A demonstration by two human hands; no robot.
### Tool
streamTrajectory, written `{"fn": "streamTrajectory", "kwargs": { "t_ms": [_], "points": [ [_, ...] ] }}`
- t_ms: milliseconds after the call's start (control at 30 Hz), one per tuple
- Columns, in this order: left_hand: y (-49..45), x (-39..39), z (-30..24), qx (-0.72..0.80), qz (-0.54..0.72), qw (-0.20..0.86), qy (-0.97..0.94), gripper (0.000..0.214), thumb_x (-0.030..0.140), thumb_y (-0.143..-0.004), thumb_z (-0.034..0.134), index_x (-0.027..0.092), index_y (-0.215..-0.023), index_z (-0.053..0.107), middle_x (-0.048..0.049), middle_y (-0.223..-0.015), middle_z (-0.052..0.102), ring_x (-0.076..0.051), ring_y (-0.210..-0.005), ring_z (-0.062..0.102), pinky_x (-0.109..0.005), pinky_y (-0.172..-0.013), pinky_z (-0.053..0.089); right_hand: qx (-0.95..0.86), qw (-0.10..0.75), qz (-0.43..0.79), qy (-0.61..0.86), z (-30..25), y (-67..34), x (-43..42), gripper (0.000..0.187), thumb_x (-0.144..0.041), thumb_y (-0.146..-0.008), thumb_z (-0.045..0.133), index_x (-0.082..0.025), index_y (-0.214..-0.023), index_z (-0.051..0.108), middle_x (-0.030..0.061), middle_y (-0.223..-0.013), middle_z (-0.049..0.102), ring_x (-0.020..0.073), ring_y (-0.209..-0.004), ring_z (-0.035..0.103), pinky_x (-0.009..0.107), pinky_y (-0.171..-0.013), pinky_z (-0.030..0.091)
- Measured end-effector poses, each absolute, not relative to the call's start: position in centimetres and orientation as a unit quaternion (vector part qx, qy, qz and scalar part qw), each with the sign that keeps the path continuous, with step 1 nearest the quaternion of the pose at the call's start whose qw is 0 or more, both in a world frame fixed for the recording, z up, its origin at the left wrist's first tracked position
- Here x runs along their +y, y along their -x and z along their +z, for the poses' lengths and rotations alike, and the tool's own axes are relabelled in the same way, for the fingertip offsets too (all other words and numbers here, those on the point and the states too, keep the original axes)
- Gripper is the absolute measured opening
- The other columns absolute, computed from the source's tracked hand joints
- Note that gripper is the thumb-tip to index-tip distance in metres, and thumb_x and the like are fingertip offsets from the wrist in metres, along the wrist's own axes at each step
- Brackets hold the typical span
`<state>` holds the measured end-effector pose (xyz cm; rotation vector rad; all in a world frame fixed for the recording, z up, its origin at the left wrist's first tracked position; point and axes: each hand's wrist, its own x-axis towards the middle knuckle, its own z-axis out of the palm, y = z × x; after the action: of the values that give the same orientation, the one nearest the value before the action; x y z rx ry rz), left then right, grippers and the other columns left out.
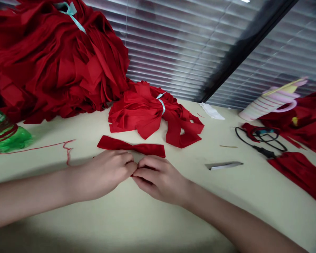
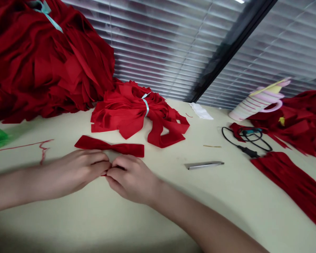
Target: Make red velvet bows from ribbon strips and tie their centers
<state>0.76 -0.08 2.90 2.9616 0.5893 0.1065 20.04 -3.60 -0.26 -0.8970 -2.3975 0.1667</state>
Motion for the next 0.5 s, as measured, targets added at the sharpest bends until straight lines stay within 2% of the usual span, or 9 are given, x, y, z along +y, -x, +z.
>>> {"fn": "streamTrajectory", "kwargs": {
  "t_ms": [100,367,500],
  "points": [
    [-0.65,-0.14,2.81,0.191,0.030,0.045,-0.980,0.023,-0.004,-0.073,0.048,0.015,-0.080,0.058,-0.0033,-0.075,0.057,-0.019,-0.067,0.054,-0.029,-0.055,0.039,-0.900,0.280,0.023,0.333,-0.29,-19.95,-3.60,0.021,-0.017,-0.085,0.050,-0.017,-0.075,0.068,0.0034,-0.073,0.064,0.0133,-0.067,0.056,0.027,-0.067,0.051],
    [-0.48,0.14,2.89,0.198,0.016,0.067,-0.978,0.023,-0.003,-0.077,0.047,0.016,-0.083,0.059,-0.0034,-0.078,0.058,-0.019,-0.069,0.056,-0.030,-0.058,0.041,-0.894,0.302,0.052,0.327,-0.41,-19.85,-3.50,0.019,-0.016,-0.084,0.052,-0.016,-0.074,0.068,0.0036,-0.075,0.064,0.0128,-0.067,0.057,0.026,-0.067,0.051],
    [-0.44,0.07,2.84,0.225,0.038,0.115,-0.967,0.023,0.001,-0.082,0.045,0.018,-0.081,0.060,-0.0020,-0.076,0.058,-0.017,-0.068,0.056,-0.028,-0.058,0.041,-0.891,0.303,0.076,0.329,-0.37,-19.94,-3.51,0.019,-0.016,-0.085,0.052,-0.017,-0.074,0.068,0.0033,-0.076,0.065,0.0123,-0.068,0.057,0.025,-0.067,0.050]
  ]
}}
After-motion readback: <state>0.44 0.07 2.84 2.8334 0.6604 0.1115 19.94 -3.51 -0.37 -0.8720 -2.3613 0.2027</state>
